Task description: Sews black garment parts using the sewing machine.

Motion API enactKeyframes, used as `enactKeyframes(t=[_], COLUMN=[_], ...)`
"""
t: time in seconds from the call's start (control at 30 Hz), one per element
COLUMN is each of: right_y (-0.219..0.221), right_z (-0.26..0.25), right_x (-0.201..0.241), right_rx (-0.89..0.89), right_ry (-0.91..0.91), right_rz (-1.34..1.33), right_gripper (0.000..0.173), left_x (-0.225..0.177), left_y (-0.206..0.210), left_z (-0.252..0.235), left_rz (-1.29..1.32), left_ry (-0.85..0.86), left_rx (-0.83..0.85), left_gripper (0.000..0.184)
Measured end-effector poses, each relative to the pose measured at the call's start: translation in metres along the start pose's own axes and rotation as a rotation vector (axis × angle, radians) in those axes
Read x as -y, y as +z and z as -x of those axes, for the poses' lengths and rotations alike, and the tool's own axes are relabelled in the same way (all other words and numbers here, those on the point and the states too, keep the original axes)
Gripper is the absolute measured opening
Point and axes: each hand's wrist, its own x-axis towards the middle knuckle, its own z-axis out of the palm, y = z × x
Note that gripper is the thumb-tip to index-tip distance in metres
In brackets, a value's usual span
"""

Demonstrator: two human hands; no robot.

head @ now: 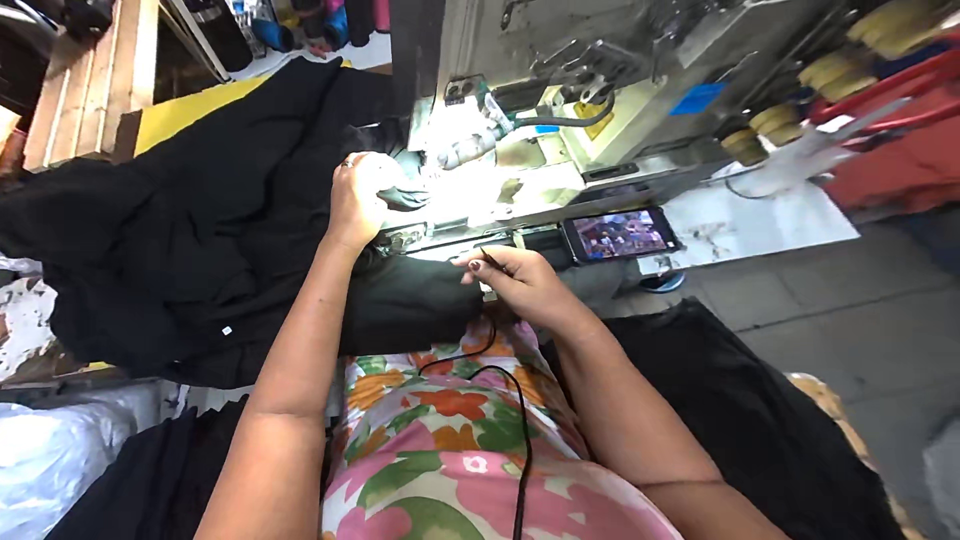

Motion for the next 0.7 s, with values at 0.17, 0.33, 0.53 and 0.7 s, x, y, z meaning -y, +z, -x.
enactKeyframes(t=[0.17, 0.33, 0.53, 0.7], right_y=[-0.06, -0.102, -0.005, -0.006], right_z=[0.007, 0.027, 0.011, 0.019], right_x=[0.012, 0.018, 0.009, 0.013], right_rx=[-0.233, -0.372, 0.131, 0.225], right_ry=[-0.046, -0.124, -0.089, 0.057], right_rz=[0.073, -0.014, 0.078, 0.132], right_gripper=[0.025, 0.023, 0.02, 0.05], left_x=[0.0, -0.012, 0.001, 0.041], left_y=[-0.001, -0.018, -0.013, -0.044], left_z=[0.001, -0.007, -0.058, -0.069], left_rz=[0.016, -0.186, -0.333, -0.606], left_ry=[-0.007, 0.149, -0.128, -0.088], left_rx=[0.002, 0.206, 0.308, 0.22], left_gripper=[0.032, 0.038, 0.029, 0.028])
